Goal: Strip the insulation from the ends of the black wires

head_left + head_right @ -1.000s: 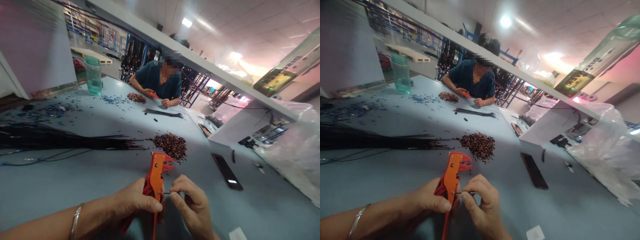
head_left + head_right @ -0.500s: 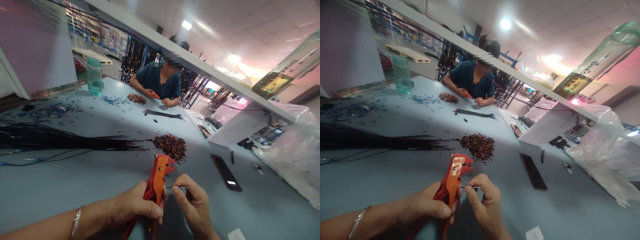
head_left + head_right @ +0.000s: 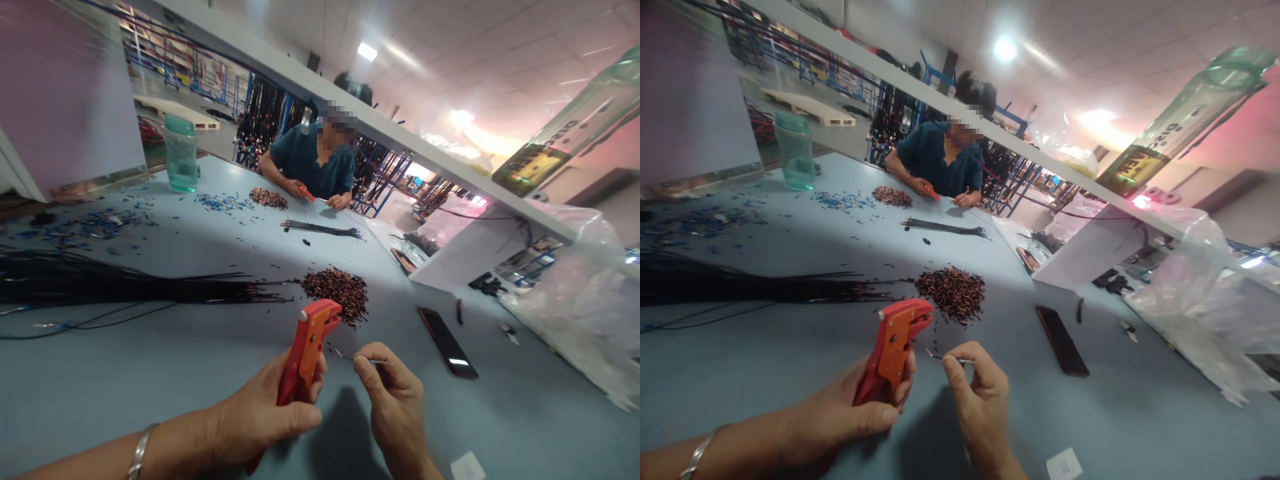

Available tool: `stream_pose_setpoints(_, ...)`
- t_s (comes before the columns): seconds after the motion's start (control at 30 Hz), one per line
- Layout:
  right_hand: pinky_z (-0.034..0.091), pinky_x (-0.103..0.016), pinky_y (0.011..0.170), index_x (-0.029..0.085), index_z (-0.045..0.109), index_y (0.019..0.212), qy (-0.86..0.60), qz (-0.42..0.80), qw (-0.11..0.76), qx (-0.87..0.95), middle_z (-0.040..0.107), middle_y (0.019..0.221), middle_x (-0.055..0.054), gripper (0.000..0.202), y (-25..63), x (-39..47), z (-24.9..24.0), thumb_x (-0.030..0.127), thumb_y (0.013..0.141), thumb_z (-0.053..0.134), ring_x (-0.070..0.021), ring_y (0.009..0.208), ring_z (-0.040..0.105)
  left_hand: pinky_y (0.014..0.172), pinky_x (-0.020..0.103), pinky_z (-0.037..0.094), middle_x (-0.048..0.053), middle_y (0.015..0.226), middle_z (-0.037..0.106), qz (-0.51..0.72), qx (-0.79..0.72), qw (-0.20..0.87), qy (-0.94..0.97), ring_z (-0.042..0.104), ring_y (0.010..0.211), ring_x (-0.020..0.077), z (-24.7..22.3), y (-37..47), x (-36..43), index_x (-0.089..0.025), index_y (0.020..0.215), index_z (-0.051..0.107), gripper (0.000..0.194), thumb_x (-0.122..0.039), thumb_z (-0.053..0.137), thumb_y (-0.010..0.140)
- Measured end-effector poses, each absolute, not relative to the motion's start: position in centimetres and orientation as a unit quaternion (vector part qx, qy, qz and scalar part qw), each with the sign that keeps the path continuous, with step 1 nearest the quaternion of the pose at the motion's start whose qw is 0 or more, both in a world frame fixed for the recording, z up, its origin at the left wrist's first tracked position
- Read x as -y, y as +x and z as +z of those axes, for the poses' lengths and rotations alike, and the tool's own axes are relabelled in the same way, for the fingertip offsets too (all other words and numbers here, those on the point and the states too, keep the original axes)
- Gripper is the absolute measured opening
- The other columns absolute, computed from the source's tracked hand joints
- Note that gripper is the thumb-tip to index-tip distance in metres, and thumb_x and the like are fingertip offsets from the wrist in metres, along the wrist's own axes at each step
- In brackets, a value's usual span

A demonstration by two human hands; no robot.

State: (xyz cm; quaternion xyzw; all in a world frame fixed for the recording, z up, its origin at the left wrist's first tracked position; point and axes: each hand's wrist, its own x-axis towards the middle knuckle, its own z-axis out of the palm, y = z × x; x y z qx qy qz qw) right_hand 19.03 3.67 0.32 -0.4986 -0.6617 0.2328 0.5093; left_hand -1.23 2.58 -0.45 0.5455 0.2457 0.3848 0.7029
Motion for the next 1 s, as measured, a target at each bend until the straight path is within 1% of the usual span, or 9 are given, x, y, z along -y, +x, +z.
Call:
stream_pose_setpoints(0.13,0.043,-0.023,0.053,0.02,0.068,0.072,-0.502,0.416,0.54,0.532,0.059,0.06,0.002,0.026,18.6,-3.9,-0.5,0.045,0.078,0.074,-0.0134,0.055,0.051,0.063,0.029,0.035,0.0,0.077,0.049,0.429,-0.308,0.459,0.715,0.041,0.066,0.0148,-0.1,-1.4,-2.4,-0.021,0.086,0.048,0.01,-0.022,0.057,0.081)
stream_pose_setpoints(0.2,0.042,-0.023,0.05,0.02,0.066,0.072,-0.481,0.511,0.547,0.456,0.058,0.059,0.003,0.029,18.3,-4.0,-0.5,0.046,0.071,0.079,-0.0127,0.052,0.049,0.064,0.031,0.035,0.002,0.078,0.052,0.426,-0.326,0.359,0.764,0.044,0.069,0.0172,-0.4,-1.3,-2.4,-0.021,0.085,0.05,0.008,-0.023,0.057,0.082)
stream_pose_setpoints(0.3,0.041,-0.023,0.048,0.021,0.062,0.069,-0.466,0.612,0.525,0.364,0.058,0.058,0.004,0.034,17.7,-4.0,-0.3,0.043,0.061,0.086,-0.0118,0.048,0.047,0.066,0.034,0.034,0.006,0.08,0.056,0.397,-0.368,0.277,0.794,0.047,0.073,0.0213,-0.9,-1.1,-2.7,-0.019,0.088,0.053,0.011,-0.021,0.059,0.079)
stream_pose_setpoints(0.47,0.043,-0.024,0.049,0.02,0.06,0.06,-0.446,0.689,0.475,0.318,0.057,0.055,0.004,0.041,16.8,-3.8,-0.6,0.045,0.05,0.09,-0.0129,0.049,0.048,0.067,0.036,0.033,0.009,0.085,0.057,0.364,-0.387,0.219,0.818,0.048,0.075,0.0237,-1.4,-1.0,-2.7,-0.018,0.09,0.054,0.018,-0.019,0.061,0.074)
stream_pose_setpoints(0.57,0.045,-0.025,0.052,0.021,0.062,0.058,-0.419,0.689,0.462,0.37,0.061,0.057,0.002,0.036,16.9,-3.9,-1.1,0.044,0.054,0.089,-0.0153,0.055,0.053,0.067,0.037,0.032,0.009,0.084,0.055,0.371,-0.371,0.191,0.829,0.046,0.074,0.0238,-1.6,-0.8,-2.4,-0.017,0.09,0.053,0.024,-0.015,0.061,0.067)
stream_pose_setpoints(0.67,0.045,-0.024,0.055,0.02,0.064,0.057,-0.407,0.678,0.453,0.411,0.063,0.06,0.001,0.034,17.2,-4.2,-1.2,0.043,0.057,0.089,-0.0149,0.058,0.054,0.066,0.037,0.032,0.008,0.082,0.053,0.394,-0.364,0.177,0.825,0.044,0.073,0.0232,-1.7,-0.5,-2.2,-0.017,0.09,0.052,0.027,-0.012,0.058,0.063)
stream_pose_setpoints(0.83,0.043,-0.024,0.053,0.021,0.065,0.056,-0.424,0.699,0.435,0.378,0.059,0.056,0.002,0.037,17.2,-4.0,-0.2,0.046,0.048,0.091,-0.0138,0.055,0.048,0.065,0.036,0.031,0.007,0.083,0.052,0.413,-0.368,0.177,0.814,0.044,0.073,0.0227,-1.8,-0.5,-2.2,-0.018,0.089,0.05,0.027,-0.012,0.057,0.064)
stream_pose_setpoints(0.93,0.041,-0.024,0.052,0.02,0.065,0.058,-0.442,0.702,0.427,0.36,0.058,0.054,0.003,0.041,17.0,-3.8,0.4,0.045,0.042,0.093,-0.0133,0.054,0.048,0.065,0.035,0.031,0.007,0.083,0.053,0.411,-0.37,0.181,0.813,0.044,0.073,0.0229,-1.8,-0.6,-2.2,-0.018,0.09,0.05,0.027,-0.012,0.056,0.064)
stream_pose_setpoints(1.0,0.04,-0.023,0.052,0.02,0.064,0.057,-0.452,0.699,0.429,0.35,0.059,0.054,0.003,0.043,16.8,-3.6,0.6,0.046,0.041,0.093,-0.0125,0.053,0.048,0.065,0.035,0.031,0.007,0.083,0.053,0.411,-0.37,0.181,0.814,0.044,0.073,0.0229,-1.8,-0.7,-2.2,-0.018,0.089,0.049,0.026,-0.012,0.056,0.064)
